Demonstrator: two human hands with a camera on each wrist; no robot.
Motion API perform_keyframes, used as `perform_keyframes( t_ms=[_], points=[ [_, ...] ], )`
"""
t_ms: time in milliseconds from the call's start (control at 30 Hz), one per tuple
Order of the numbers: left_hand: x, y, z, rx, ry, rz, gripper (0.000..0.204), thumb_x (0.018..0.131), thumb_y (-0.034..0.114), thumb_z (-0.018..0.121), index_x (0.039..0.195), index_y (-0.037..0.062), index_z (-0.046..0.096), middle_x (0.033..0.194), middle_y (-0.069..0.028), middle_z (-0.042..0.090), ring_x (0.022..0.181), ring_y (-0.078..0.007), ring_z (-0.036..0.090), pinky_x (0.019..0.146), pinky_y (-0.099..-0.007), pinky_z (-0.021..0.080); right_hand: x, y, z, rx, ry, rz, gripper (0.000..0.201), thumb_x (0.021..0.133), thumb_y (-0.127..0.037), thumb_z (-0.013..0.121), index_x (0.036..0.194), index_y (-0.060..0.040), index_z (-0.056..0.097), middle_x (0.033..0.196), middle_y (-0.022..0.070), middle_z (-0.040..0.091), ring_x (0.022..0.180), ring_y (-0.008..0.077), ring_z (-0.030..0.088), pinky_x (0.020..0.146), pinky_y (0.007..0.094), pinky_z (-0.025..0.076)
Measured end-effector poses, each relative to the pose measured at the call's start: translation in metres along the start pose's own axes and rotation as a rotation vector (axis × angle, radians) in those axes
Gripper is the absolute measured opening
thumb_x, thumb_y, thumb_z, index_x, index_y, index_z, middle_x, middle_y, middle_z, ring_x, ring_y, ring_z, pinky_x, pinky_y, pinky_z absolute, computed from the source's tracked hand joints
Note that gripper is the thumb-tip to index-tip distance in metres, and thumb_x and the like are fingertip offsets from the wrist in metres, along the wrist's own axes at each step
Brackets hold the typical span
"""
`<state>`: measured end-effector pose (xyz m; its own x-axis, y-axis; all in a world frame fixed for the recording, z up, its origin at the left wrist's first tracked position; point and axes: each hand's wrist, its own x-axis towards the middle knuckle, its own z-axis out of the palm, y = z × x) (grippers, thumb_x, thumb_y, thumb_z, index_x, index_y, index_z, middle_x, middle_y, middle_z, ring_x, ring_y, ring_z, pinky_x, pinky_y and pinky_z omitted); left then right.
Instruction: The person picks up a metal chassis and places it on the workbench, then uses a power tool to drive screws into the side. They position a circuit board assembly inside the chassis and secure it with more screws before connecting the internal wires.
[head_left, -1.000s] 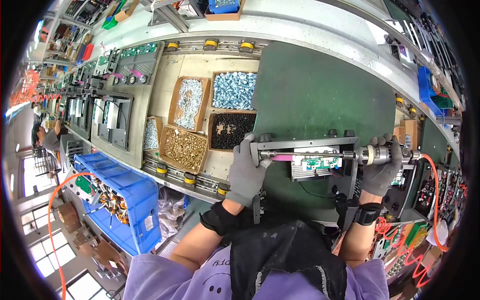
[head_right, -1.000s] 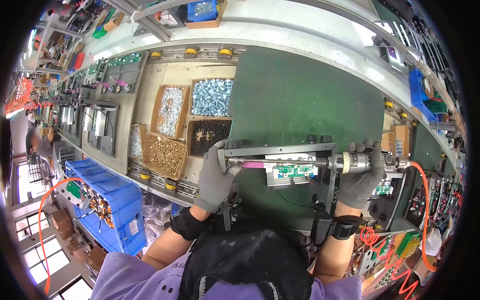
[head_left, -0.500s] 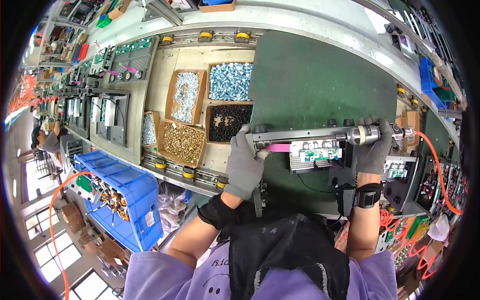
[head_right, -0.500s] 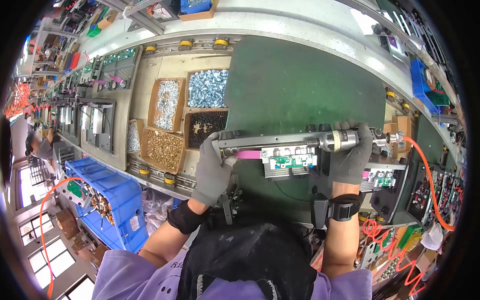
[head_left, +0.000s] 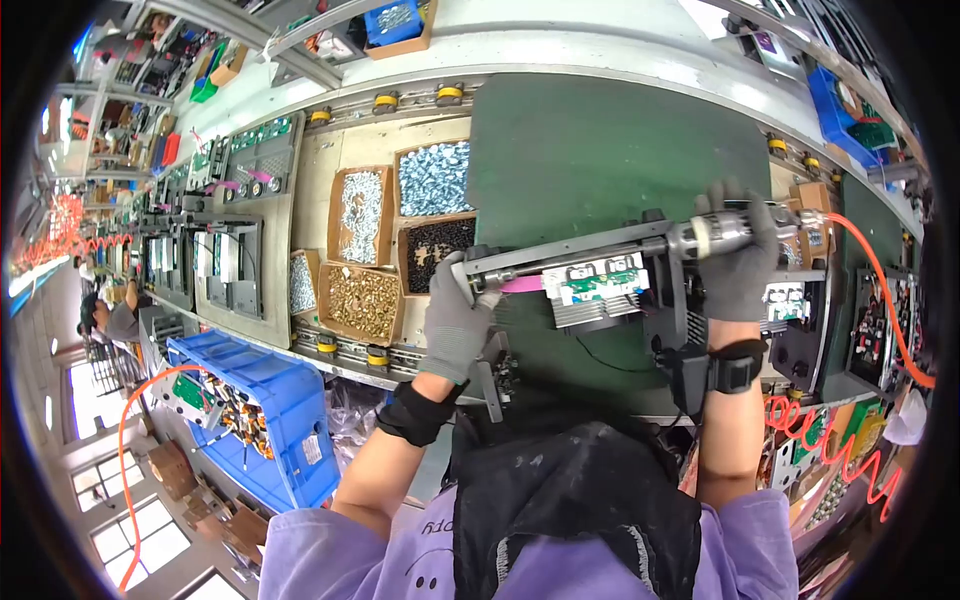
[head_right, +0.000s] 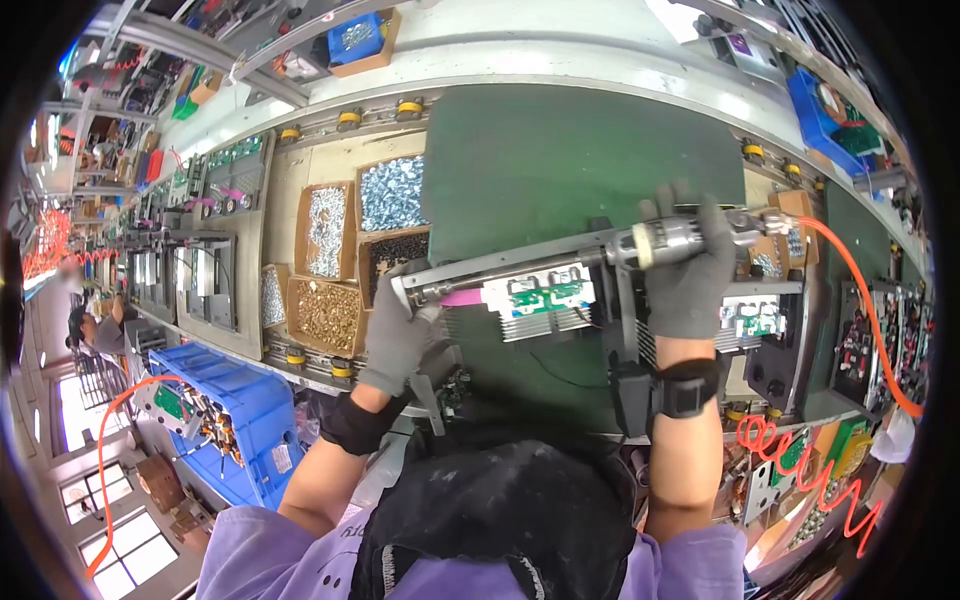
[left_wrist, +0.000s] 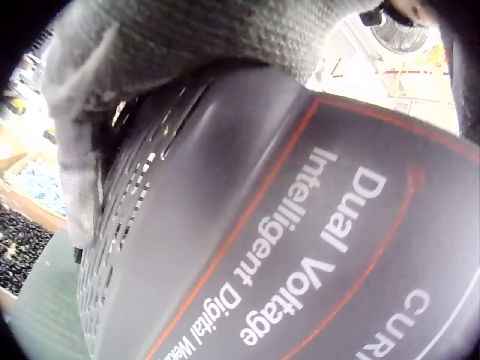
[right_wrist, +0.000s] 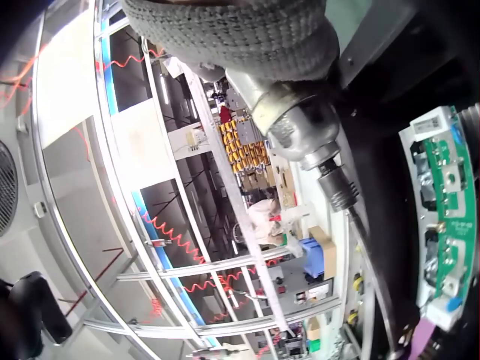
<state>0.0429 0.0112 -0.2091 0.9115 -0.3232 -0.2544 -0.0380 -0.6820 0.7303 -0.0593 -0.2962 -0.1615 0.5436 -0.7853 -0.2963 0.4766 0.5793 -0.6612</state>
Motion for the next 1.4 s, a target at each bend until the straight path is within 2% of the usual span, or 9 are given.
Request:
perform_keyframes(
  t_ms=[33,200,333,633,900,1000,1167,1233,1400],
  points=[
    [0.001,-0.015,0.002,-0.027,0.004,0.059,0.072,0.079,0.024,0.077,0.136,0.0062,0.038,0.122,-0.0227,0.053,0.109,-0.0404,0.057,0.090,-0.0436,0.048,-0.004,-0.023,-0.005,0.012,0.020,-0.020,0.029,0.091,-0.022,0.061,0.112,-0.0026,0.056,0.114,0.0140,0.062,0.107,0.0285,0.061,0.093,0.0450,0.052],
    [-0.014,0.049,-0.005,0.346,0.303,0.328,0.082,0.077,0.025,0.078,0.142,0.0010,0.034,0.129,-0.0288,0.042,0.116,-0.0434,0.048,0.093,-0.0450,0.046,-0.022,-0.190,-0.074,0.038,-0.159,-0.226,0.029,0.094,-0.024,0.057,0.112,-0.0015,0.057,0.115,0.0151,0.062,0.100,0.0270,0.063,0.089,0.0445,0.054],
    [-0.040,0.141,0.061,0.202,0.033,0.656,0.073,0.076,0.020,0.076,0.138,0.0035,0.041,0.135,-0.0237,0.043,0.116,-0.0407,0.052,0.091,-0.0449,0.049,-0.019,-0.271,-0.155,-0.071,-0.003,-0.450,0.026,0.094,-0.020,0.056,0.110,0.0007,0.055,0.109,0.0191,0.062,0.095,0.0269,0.063,0.086,0.0443,0.055],
    [-0.066,0.204,0.188,0.701,-0.145,0.532,0.077,0.072,0.032,0.075,0.133,-0.0031,0.042,0.108,-0.0174,0.061,0.105,-0.0305,0.059,0.111,-0.0602,0.019,0.021,-0.221,-0.180,0.001,0.238,-0.313,0.021,0.091,-0.020,0.061,0.103,-0.0027,0.057,0.093,0.0124,0.065,0.082,0.0238,0.064,0.077,0.0406,0.055],
    [-0.047,0.197,0.199,0.690,-0.172,0.456,0.061,0.070,0.021,0.079,0.122,0.0026,0.051,0.098,-0.0106,0.067,0.117,-0.0454,0.052,0.103,-0.0463,0.040,0.069,-0.189,-0.195,-0.017,0.408,-0.102,0.027,0.089,-0.022,0.060,0.101,0.0022,0.058,0.090,0.0134,0.063,0.084,0.0259,0.063,0.078,0.0385,0.054],
    [-0.045,0.192,0.197,0.602,-0.162,0.516,0.059,0.070,0.021,0.078,0.118,-0.0010,0.050,0.091,-0.0122,0.065,0.090,-0.0302,0.066,0.112,-0.0417,0.032,0.065,-0.185,-0.180,-0.090,0.444,-0.120,0.031,0.089,-0.024,0.060,0.103,0.0034,0.058,0.092,0.0151,0.063,0.083,0.0265,0.064,0.079,0.0391,0.055],
    [-0.043,0.189,0.193,0.602,-0.148,0.523,0.058,0.070,0.019,0.078,0.117,-0.0013,0.050,0.089,-0.0122,0.066,0.091,-0.0307,0.065,0.111,-0.0426,0.034,0.064,-0.181,-0.176,-0.058,0.383,-0.102,0.034,0.090,-0.027,0.059,0.104,0.0034,0.059,0.093,0.0153,0.064,0.086,0.0261,0.064,0.081,0.0392,0.054],
    [-0.043,0.190,0.191,0.580,-0.210,0.396,0.060,0.071,0.020,0.079,0.122,0.0029,0.052,0.106,-0.0119,0.067,0.122,-0.0463,0.049,0.099,-0.0487,0.043,0.065,-0.181,-0.177,-0.059,0.360,-0.106,0.034,0.090,-0.027,0.059,0.106,0.0034,0.059,0.095,0.0156,0.064,0.087,0.0262,0.064,0.081,0.0385,0.054],
    [-0.042,0.191,0.182,0.602,-0.239,0.418,0.062,0.072,0.024,0.078,0.123,0.0024,0.051,0.111,-0.0137,0.064,0.121,-0.0446,0.049,0.101,-0.0493,0.040,0.062,-0.190,-0.168,-0.069,0.335,-0.130,0.031,0.090,-0.023,0.060,0.110,0.0010,0.057,0.098,0.0158,0.065,0.090,0.0260,0.064,0.082,0.0395,0.054]
  ],
)
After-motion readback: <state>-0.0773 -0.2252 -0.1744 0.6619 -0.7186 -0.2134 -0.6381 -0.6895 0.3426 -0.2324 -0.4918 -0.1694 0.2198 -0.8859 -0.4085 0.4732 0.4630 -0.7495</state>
